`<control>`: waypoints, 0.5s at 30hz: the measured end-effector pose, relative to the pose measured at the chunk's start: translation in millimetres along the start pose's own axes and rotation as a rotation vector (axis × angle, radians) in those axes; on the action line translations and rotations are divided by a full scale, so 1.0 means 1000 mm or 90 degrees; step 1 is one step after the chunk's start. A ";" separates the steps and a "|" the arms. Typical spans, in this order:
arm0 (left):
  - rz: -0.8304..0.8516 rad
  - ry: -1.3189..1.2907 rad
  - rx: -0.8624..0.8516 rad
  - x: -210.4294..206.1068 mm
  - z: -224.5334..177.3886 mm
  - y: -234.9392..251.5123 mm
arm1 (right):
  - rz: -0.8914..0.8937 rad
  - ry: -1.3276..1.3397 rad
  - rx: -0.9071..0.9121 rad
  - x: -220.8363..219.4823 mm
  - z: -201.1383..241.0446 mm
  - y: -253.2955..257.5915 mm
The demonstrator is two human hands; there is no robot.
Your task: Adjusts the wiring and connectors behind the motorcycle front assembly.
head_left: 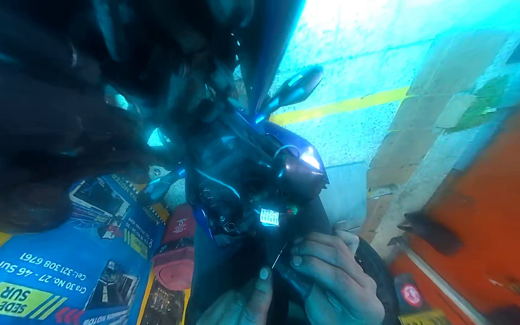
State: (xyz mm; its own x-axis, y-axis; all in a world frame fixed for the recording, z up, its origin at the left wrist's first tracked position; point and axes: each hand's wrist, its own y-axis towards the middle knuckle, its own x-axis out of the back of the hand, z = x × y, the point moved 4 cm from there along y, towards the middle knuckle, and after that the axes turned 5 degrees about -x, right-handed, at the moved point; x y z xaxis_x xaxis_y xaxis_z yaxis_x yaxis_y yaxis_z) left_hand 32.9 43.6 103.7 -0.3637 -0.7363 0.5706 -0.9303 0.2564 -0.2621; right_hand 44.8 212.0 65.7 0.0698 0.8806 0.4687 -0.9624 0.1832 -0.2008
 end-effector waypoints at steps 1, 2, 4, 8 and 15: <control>-0.006 0.006 -0.004 -0.001 0.000 0.002 | 0.005 0.003 -0.001 -0.001 0.001 -0.001; -0.016 0.014 -0.014 -0.003 0.001 0.006 | 0.006 0.007 -0.003 -0.001 0.001 -0.002; -0.025 0.022 -0.026 -0.010 0.002 0.014 | 0.005 0.005 -0.001 0.002 0.000 0.001; -0.011 0.003 -0.023 -0.011 0.001 0.005 | -0.007 0.038 -0.032 0.009 -0.008 0.006; -0.016 0.046 -0.021 -0.012 0.000 0.010 | -0.003 -0.003 0.001 0.004 -0.003 -0.004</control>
State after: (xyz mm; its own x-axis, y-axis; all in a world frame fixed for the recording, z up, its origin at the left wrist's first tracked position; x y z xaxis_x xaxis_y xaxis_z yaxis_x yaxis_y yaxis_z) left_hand 28.0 55.0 94.9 -0.3408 -0.6957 0.6323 -0.9401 0.2593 -0.2214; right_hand 49.7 215.8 65.9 0.0725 0.8777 0.4737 -0.9624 0.1862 -0.1977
